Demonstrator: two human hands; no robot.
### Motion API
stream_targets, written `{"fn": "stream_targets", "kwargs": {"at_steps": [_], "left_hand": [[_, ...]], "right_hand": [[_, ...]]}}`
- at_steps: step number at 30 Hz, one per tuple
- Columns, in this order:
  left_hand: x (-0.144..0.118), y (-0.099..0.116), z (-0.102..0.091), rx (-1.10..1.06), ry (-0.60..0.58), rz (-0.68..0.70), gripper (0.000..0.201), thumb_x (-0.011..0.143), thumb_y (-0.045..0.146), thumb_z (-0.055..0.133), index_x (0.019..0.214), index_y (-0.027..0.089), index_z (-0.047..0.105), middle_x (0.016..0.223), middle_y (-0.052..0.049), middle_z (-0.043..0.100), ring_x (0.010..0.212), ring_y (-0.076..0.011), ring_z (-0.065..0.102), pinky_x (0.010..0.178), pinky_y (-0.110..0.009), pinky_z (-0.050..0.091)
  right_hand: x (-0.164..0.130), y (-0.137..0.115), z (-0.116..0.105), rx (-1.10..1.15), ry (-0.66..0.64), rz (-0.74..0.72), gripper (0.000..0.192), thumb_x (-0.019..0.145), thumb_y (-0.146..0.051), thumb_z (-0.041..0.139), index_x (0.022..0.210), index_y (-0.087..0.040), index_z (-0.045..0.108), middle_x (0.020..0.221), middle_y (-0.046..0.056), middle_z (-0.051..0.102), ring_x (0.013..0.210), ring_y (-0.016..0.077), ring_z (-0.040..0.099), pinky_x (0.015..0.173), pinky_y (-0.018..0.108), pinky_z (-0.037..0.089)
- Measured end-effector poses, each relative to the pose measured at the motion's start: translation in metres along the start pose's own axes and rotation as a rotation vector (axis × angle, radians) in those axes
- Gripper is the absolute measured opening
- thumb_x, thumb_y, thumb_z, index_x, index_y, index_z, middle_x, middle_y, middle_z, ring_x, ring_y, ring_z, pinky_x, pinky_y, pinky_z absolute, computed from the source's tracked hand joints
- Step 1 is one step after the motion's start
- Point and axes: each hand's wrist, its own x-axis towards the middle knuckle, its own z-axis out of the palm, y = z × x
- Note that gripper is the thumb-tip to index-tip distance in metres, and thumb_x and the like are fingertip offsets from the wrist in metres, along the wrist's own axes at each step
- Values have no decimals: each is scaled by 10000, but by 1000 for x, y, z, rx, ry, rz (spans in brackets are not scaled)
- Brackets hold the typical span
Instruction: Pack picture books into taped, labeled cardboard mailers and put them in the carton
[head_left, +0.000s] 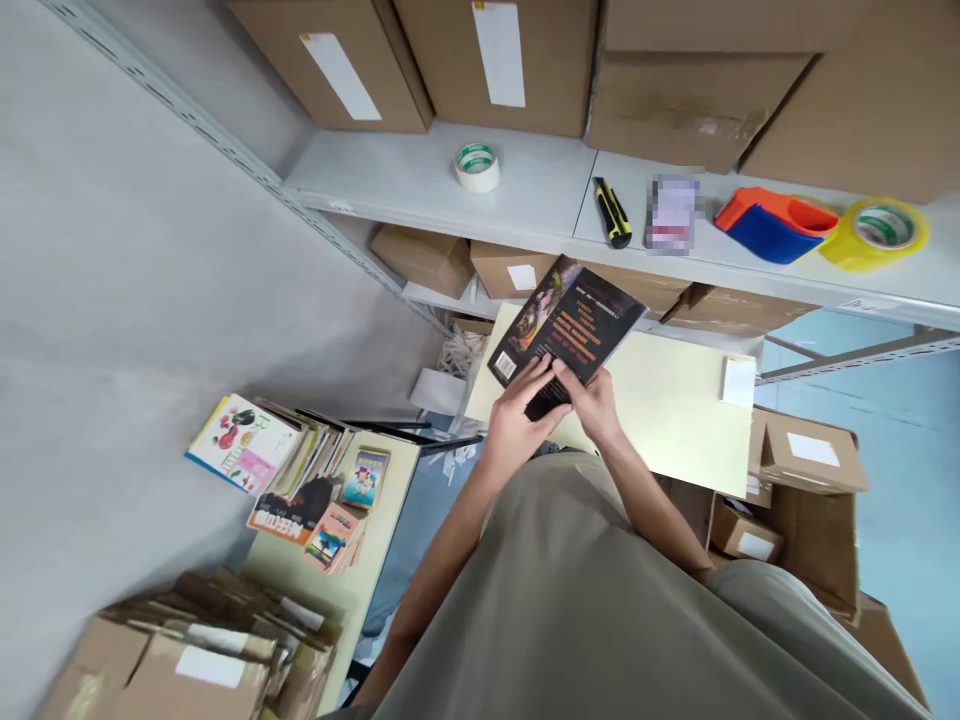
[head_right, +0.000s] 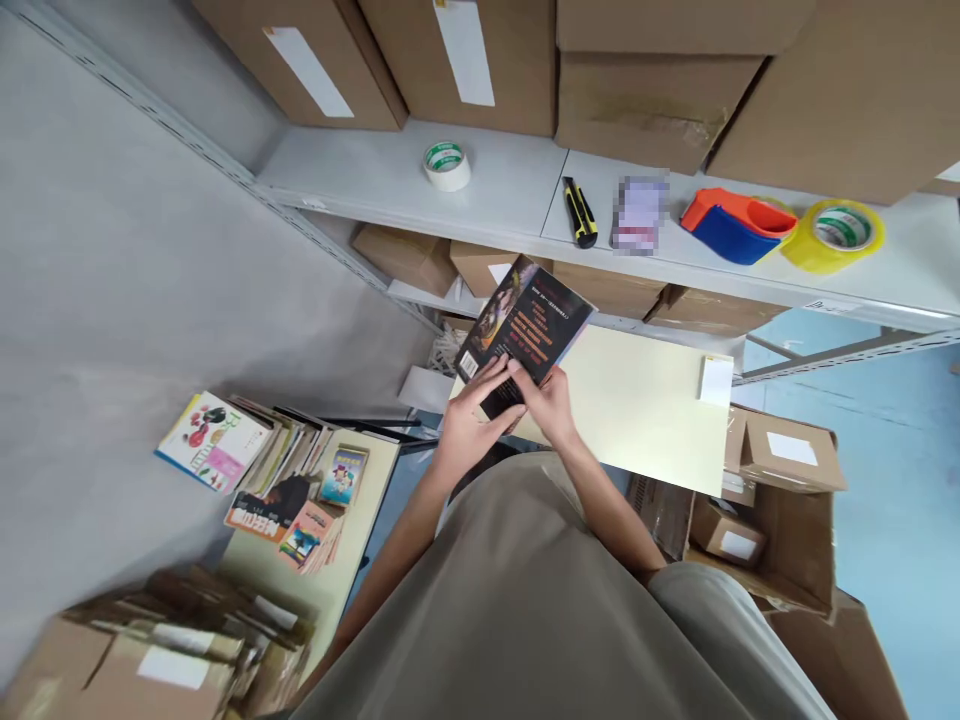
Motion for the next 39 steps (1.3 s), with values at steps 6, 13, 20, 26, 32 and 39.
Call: {"fn": "stream_targets", "kwargs": {"at_steps": [6,13,20,26,32,39], "left_hand": [[29,-26,-47,-367,62,-417,875,812,895,958,1303,177,861,1347,-175,895,1277,-387,856,1117,-497,695],[3,-23,-35,-465,96,-511,776,780,870,987,1095,169,882,1031,-96,905,910,-273,844,866,-377,672],[1,-6,-26,-145,313,-328,503,1020,707,833,1133,219,881,1093,-85,906,1005,-285,833,931,-371,662],[-6,8,-4,0,200,-171,388,1047,544,862,1295,249,902,1232,-86,918,1096,-305,864,1084,-418,684],[14,-9,-34,-81,32,-62,644,1024,646,896,1527,249,820,1658,-161,770,1650,-355,661,1445,-540,475],[31,-32,-48,-632,21,-517,773,728,780,1085,1209,198,918,1301,-153,924,1175,-354,902,1135,-517,706]], "right_hand": [[13,-13,-38,276,-221,195,654,709,-718,1104,1141,-260,927,1217,74,934,1227,361,855,1239,570,643],[18,5,-42,147,-257,203,681,709,-772,1079,1105,-241,919,1230,90,934,1170,358,858,1179,577,665],[24,16,-24,-113,10,-22,923,829,-875,935,1487,-238,820,1611,181,792,1492,433,763,1223,605,680],[0,-5,21,-127,-190,-44,916,782,-805,1018,1479,-247,817,1454,133,862,1314,398,837,1080,526,753],[30,-19,-12,-1,-141,-45,694,856,-880,927,1093,-230,872,1179,101,920,1149,354,848,1096,507,703],[31,-13,-37,153,-327,121,659,805,-775,1036,1142,-232,876,1196,76,922,1035,279,845,1004,427,700]]}}
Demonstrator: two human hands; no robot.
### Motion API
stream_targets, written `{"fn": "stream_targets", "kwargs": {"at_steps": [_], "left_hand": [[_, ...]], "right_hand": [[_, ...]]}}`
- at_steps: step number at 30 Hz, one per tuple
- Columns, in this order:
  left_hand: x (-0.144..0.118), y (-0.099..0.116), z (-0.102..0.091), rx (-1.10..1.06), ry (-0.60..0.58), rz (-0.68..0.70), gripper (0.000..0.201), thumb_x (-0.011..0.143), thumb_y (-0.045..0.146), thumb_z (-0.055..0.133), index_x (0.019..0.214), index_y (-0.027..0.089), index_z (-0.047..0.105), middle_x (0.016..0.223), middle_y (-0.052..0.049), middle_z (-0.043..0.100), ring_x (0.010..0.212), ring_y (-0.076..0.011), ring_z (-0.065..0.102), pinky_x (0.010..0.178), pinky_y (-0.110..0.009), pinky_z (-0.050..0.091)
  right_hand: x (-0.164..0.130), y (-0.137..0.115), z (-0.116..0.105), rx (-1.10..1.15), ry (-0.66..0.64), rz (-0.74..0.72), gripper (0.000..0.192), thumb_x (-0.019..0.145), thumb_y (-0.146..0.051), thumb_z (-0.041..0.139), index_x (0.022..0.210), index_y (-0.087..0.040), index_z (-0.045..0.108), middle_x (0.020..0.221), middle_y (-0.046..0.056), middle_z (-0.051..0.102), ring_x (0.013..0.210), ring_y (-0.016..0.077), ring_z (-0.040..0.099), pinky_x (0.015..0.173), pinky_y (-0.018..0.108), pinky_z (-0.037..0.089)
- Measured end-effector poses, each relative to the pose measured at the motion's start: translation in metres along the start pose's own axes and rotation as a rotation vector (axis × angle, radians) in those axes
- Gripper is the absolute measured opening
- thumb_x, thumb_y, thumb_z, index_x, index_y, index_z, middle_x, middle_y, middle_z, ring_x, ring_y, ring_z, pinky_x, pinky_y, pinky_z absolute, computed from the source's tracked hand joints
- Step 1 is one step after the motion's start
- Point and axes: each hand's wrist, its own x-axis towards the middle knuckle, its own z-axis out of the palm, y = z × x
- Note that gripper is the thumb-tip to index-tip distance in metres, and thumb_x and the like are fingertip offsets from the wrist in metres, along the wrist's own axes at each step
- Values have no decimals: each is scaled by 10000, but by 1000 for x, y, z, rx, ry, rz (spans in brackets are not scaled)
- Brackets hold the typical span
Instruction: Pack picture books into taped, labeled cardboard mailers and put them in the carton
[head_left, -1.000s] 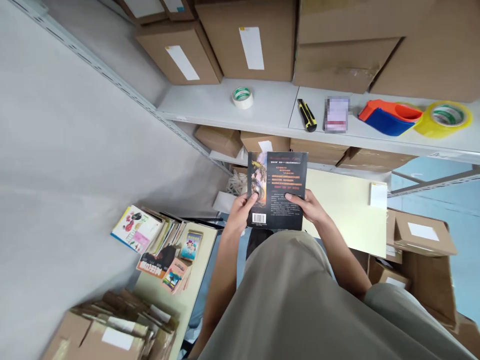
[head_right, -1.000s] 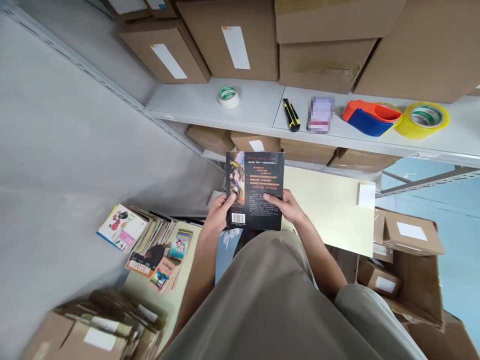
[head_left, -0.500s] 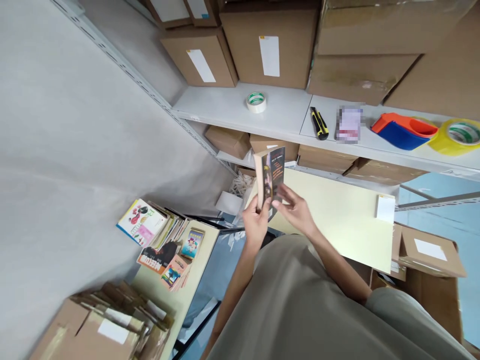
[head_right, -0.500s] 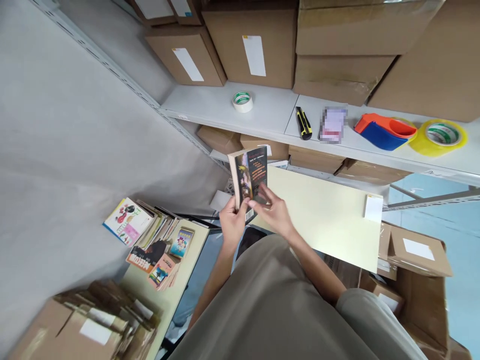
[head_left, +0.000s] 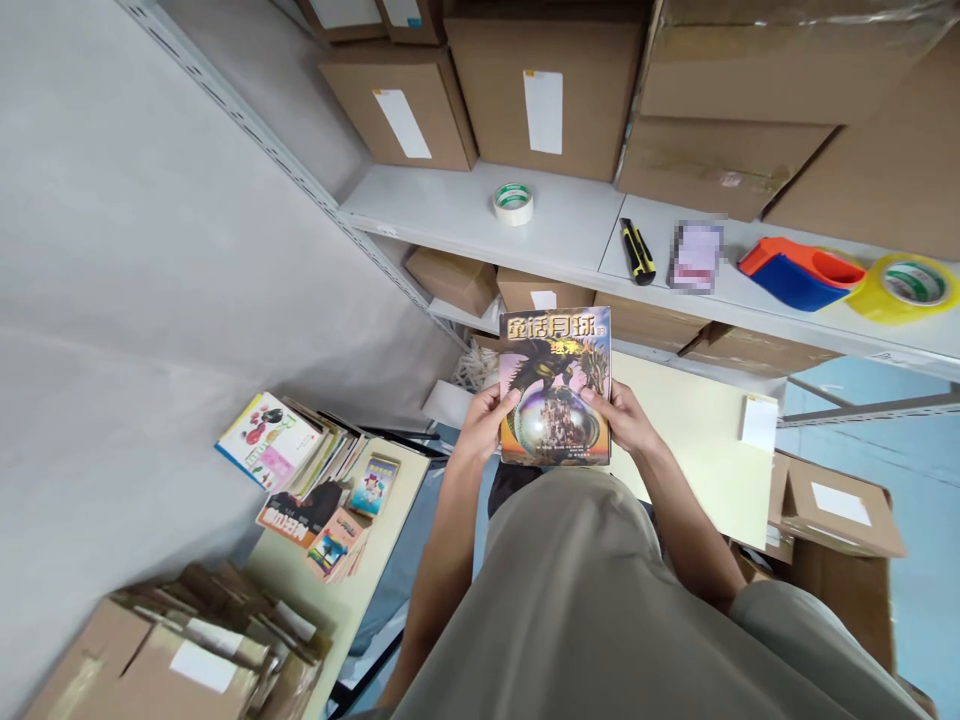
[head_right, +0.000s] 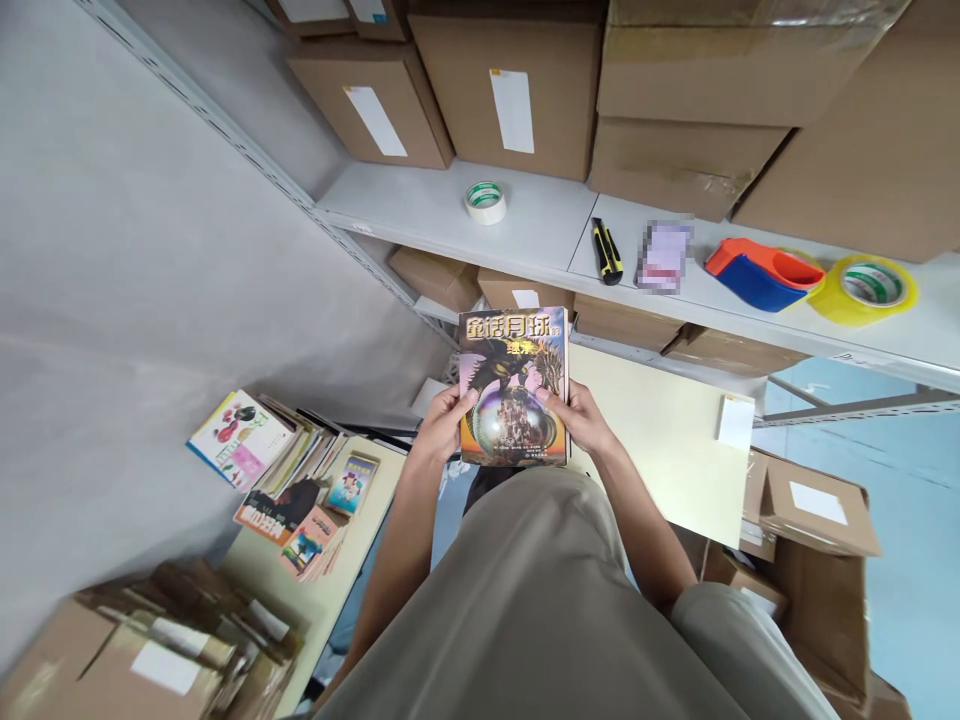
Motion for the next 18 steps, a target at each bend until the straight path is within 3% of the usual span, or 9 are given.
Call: {"fn": "stream_targets", "kwargs": {"at_steps": [7,11,13,15,18], "left_hand": [[-6,1,5,61,82,134,691,800,697,1064,1231,185,894,1325,-156,919,1197,-336,888,1145,-482,680],[-6,1,19,270,260,263,511,885,648,985,1095,199,862,1148,-110,931,1048,-294,873,1005,-412,692],[-12,-4,35,364,349,314,399,960,584,921,1101,216,856,1085,-84,922,1011,-280,864,977,-398,691],[-21,-12,50,435,285,365,370,996,514,891,1236,234,868,1201,-96,924,1123,-302,873,1056,-429,698],[-31,-19,58,541,-31,476,553,996,460,904,1505,263,819,1570,-142,825,1449,-349,802,1287,-517,630]], "right_hand": [[10,5,-5,-154,40,-77,709,920,-815,915,1343,-250,847,1449,119,879,1374,361,811,1243,537,646],[9,11,9,-279,261,-213,924,875,-816,941,1608,-288,750,1738,147,707,1657,409,635,1369,619,557],[4,15,24,-274,210,-219,1003,877,-796,950,1713,-312,677,1816,132,633,1681,401,615,1344,598,594],[-1,17,38,-265,126,-196,994,859,-774,981,1686,-300,696,1701,136,729,1568,392,711,1250,549,674],[0,12,43,-240,228,-177,784,851,-794,980,1379,-236,826,1299,119,891,1248,356,842,1085,493,736]]}}
